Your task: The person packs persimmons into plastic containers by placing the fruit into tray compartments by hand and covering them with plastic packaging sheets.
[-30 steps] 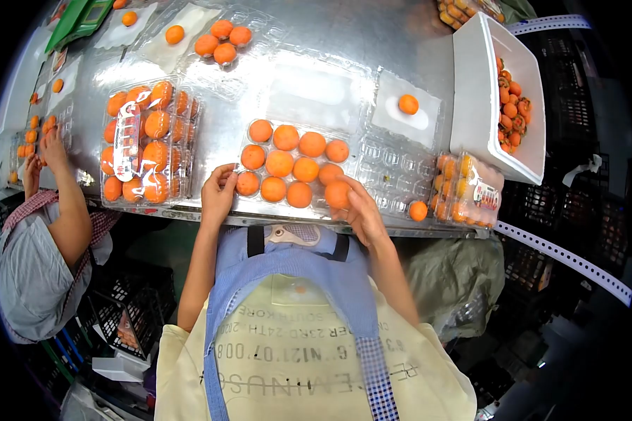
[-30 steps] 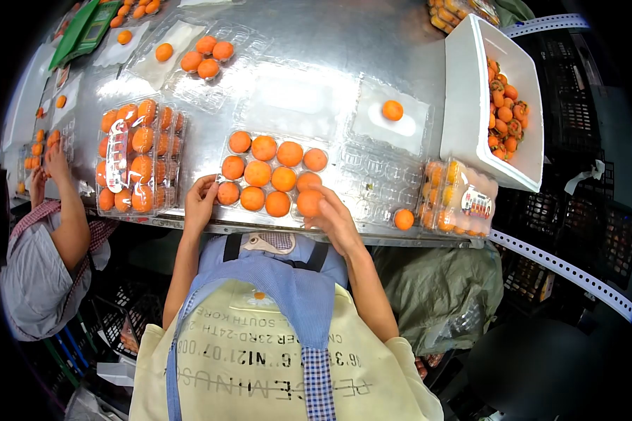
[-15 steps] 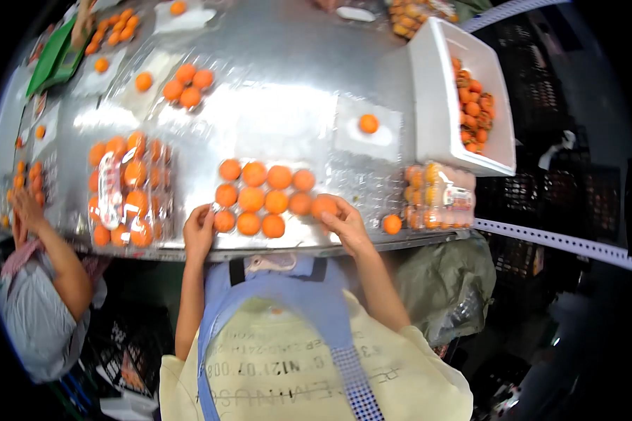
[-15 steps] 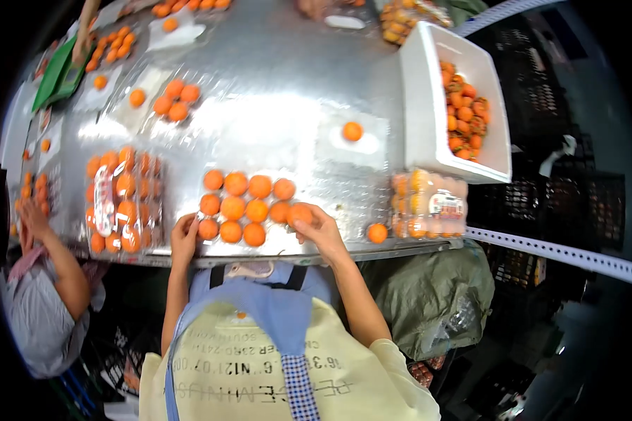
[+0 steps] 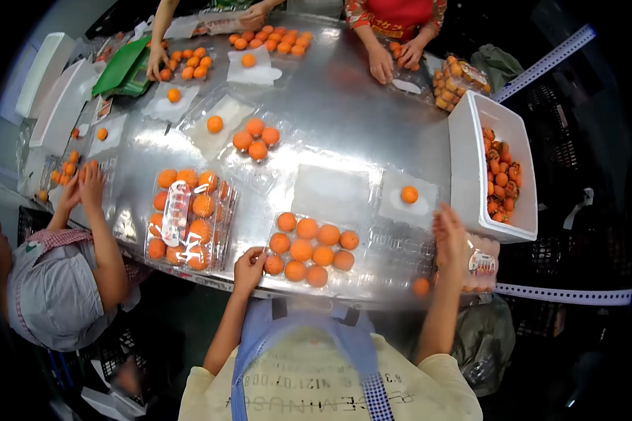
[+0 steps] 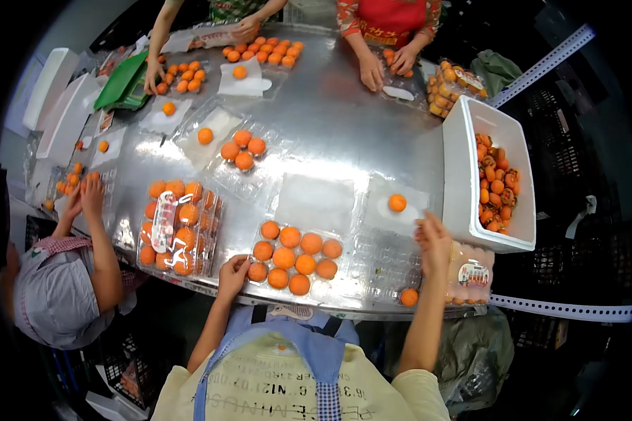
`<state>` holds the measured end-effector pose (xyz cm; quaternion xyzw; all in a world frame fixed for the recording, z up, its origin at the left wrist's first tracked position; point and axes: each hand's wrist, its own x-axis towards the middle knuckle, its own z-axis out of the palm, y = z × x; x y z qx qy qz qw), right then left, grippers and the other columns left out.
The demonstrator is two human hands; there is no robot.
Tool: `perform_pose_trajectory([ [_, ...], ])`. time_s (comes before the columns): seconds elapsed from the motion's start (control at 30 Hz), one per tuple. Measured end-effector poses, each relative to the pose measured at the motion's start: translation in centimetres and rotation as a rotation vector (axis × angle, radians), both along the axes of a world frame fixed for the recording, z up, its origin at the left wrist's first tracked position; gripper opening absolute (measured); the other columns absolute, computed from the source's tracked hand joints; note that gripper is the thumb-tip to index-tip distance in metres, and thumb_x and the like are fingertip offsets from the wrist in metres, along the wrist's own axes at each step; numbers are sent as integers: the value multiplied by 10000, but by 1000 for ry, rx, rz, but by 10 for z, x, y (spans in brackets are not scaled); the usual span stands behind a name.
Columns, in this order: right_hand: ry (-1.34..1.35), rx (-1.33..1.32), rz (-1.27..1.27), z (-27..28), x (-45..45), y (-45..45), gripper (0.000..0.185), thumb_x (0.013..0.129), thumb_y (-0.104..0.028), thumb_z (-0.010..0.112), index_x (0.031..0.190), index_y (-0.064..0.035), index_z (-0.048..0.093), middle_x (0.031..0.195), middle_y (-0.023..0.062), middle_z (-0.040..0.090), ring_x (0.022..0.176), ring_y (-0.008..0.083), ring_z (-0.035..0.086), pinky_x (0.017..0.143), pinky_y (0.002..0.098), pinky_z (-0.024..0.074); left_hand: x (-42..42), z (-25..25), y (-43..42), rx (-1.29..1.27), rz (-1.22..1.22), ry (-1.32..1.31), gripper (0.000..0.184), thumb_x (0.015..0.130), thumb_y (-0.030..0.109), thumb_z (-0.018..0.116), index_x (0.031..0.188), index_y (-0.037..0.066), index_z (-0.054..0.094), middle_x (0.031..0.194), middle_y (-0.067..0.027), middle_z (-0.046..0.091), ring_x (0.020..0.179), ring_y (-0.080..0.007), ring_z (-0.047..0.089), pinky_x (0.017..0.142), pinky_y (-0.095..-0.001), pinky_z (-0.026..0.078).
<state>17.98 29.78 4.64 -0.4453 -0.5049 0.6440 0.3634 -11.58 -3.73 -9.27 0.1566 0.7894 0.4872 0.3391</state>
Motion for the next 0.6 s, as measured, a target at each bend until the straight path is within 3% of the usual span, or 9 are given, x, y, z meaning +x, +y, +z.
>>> perform_pose_trajectory([
  [0.07, -147, -39, 113, -21, -22, -33, 331, 856, -145, 573, 1155, -8, 533, 913, 89, 629, 743, 105, 574, 657, 217, 472, 1, -10, -4, -34, 5, 0, 262, 827, 233, 599, 1004, 43, 637, 803, -50, 655, 663, -76, 553, 605, -238, 448],
  [0.1, -161, -35, 173, -28, -32, -47, 330, 851, -144, 581, 1148, -9, 536, 907, 83, 630, 736, 105, 573, 656, 222, 473, 1, -13, -5, -48, -5, 82, 263, 833, 229, 596, 1007, 36, 634, 811, -62, 656, 692, -87, 562, 621, -243, 455],
  [0.13, -180, -41, 230, -35, -37, -62, 329, 846, -143, 588, 1142, -9, 539, 900, 78, 630, 728, 104, 572, 655, 228, 474, 2, -15, -5, 45, 26, 7, 262, 845, 225, 587, 1003, 20, 629, 816, -71, 657, 693, -95, 570, 623, -243, 458],
  [0.33, -226, -1, 414, -61, -55, -124, 302, 824, -98, 594, 1112, -14, 556, 874, 70, 632, 757, 111, 583, 679, 236, 473, 1, 1, 3, 1, 20, -11, 234, 839, 187, 592, 983, 7, 632, 764, -67, 643, 652, -98, 567, 598, -247, 462],
  [0.5, -504, 289, 598, -52, -78, -169, 287, 763, -125, 655, 1028, -38, 590, 824, 66, 643, 693, 138, 602, 683, 254, 481, 0, 3, 0, 26, -8, -121, 234, 845, 166, 575, 1024, 22, 620, 710, -38, 607, 630, -84, 548, 550, -222, 453],
  [0.53, -544, 354, 597, -50, -81, -175, 312, 719, -151, 684, 1007, -62, 600, 850, 89, 637, 701, 206, 606, 676, 286, 486, -1, 9, -1, 9, -42, -150, 261, 848, 153, 568, 1077, 29, 589, 785, -50, 593, 662, -83, 549, 542, -209, 471],
  [0.6, -624, 579, 607, -47, -84, -182, 347, 692, -175, 698, 1009, -73, 602, 843, 92, 624, 713, 233, 597, 663, 317, 482, 0, 19, -2, 43, -39, -168, 281, 848, 147, 567, 1104, 31, 566, 856, -63, 577, 690, -90, 553, 555, -217, 495],
])
